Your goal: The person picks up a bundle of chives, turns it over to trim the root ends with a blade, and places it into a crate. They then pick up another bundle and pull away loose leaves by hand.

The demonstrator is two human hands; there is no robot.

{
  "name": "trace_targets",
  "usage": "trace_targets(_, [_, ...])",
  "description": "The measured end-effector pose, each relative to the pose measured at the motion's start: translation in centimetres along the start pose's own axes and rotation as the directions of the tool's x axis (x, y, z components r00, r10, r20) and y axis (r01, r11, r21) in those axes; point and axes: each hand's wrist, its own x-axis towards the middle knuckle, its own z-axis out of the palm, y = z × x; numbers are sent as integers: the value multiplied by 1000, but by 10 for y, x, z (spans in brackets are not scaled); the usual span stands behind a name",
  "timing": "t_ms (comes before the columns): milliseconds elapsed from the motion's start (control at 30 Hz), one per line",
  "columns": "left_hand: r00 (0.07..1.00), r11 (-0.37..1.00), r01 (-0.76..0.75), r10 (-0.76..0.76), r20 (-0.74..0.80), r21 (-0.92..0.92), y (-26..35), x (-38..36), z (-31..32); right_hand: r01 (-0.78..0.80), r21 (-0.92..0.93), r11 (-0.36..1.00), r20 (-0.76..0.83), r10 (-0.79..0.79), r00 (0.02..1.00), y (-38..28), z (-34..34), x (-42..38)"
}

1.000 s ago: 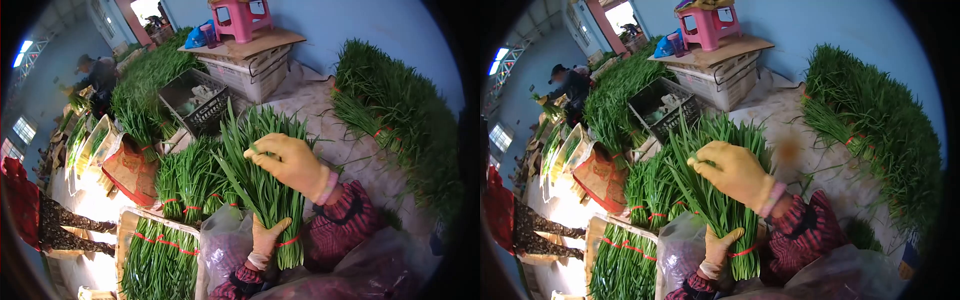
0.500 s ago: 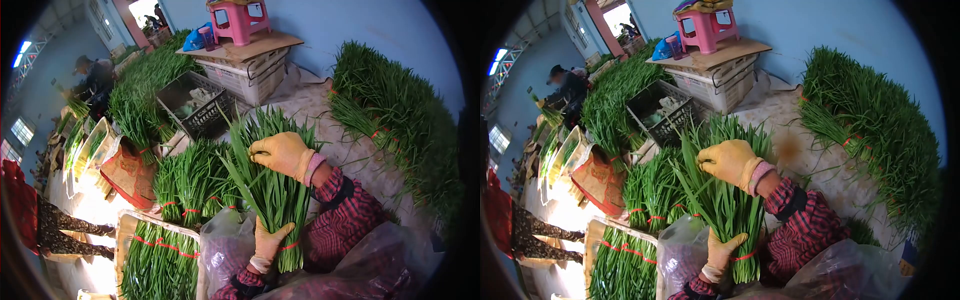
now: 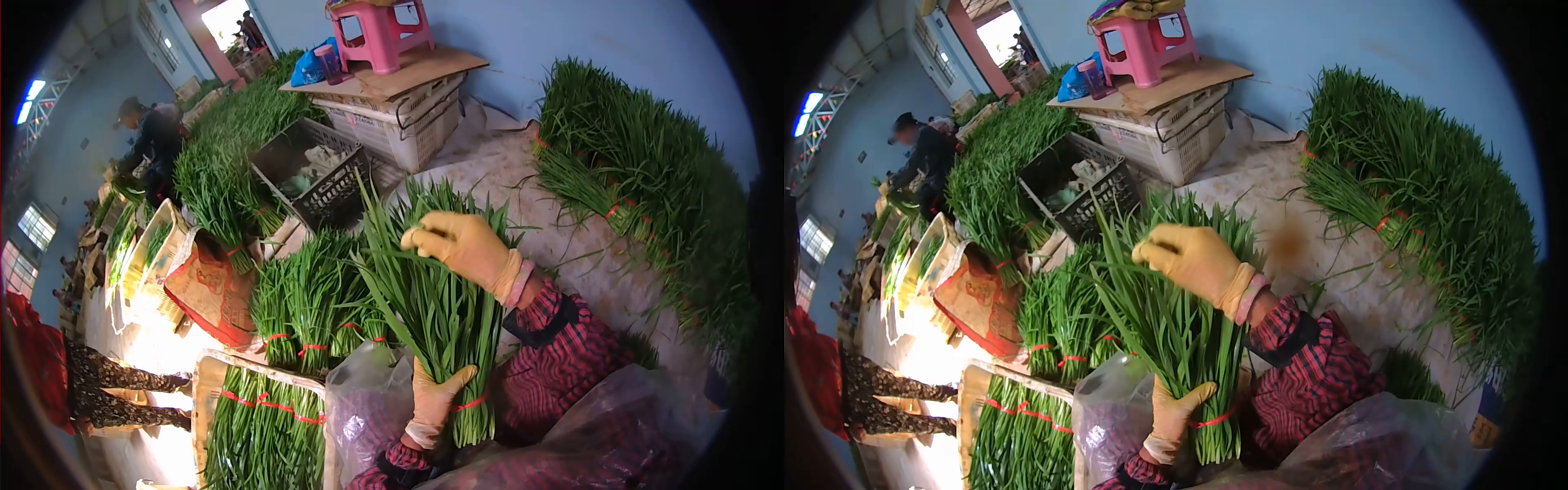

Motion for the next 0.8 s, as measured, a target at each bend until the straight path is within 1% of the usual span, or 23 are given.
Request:
trace_targets(33, [1000,1000,-3,3,-3,12,0,1,0,201,-248,948,47,-195,980,5,2,0])
trace_targets(67, [1000,1000,-3,3,-5,23,0,0,0,383,-466,798,140,-361,922,10,4,-1])
trace_targets(100, [1000,1000,3,-3,-5,23,-1,-1,0,433,-492,755,175,-402,899,14,6,-5])
trace_targets(133, [1000,1000,13,-13,3,14,0,-1,0,430,-494,755,175,-398,900,12,5,-7])
trace_targets(200, [1000,1000,22,-22,10,6,2,-1,1,374,-631,680,269,-260,927,0,5,-12])
trace_targets(233, [1000,1000,15,-16,7,13,3,-2,2,363,-665,653,281,-232,931,-2,6,-12])
trace_targets(267, [1000,1000,10,-10,4,20,3,-2,3,362,-665,653,280,-232,932,0,5,-12])
trace_targets(333, [1000,1000,8,-8,1,22,3,-2,3,405,-697,592,306,-266,914,4,4,-10])
trace_targets(367, [1000,1000,7,-7,-3,23,2,-2,3,404,-697,593,305,-266,915,4,4,-10])
trace_targets(433, [1000,999,9,-9,2,31,0,-2,1,367,-661,655,327,-189,926,4,3,-8])
trace_targets(567, [1000,999,17,-17,7,38,-6,0,-2,366,-638,677,298,-222,929,7,6,-8])
trace_targets(633, [1000,999,12,-12,9,30,-3,0,0,255,-527,810,224,-157,962,8,8,-9])
trace_targets(667, [1000,1000,5,-5,12,22,-1,0,1,253,-528,811,223,-155,962,14,10,-7])
trace_targets(700, [1000,1000,7,-7,13,21,0,-1,2,237,-328,914,135,-203,970,26,12,-3])
trace_targets(733, [1000,1000,10,-10,1,16,0,-1,2,232,-109,966,38,-230,973,22,15,-2])
trace_targets(767, [1000,1000,12,-12,-14,9,0,-2,2,166,16,986,2,-166,986,16,10,3])
trace_targets(800, [1000,1000,12,-12,-17,6,-1,-2,2,40,86,996,-17,-39,999,8,1,2])
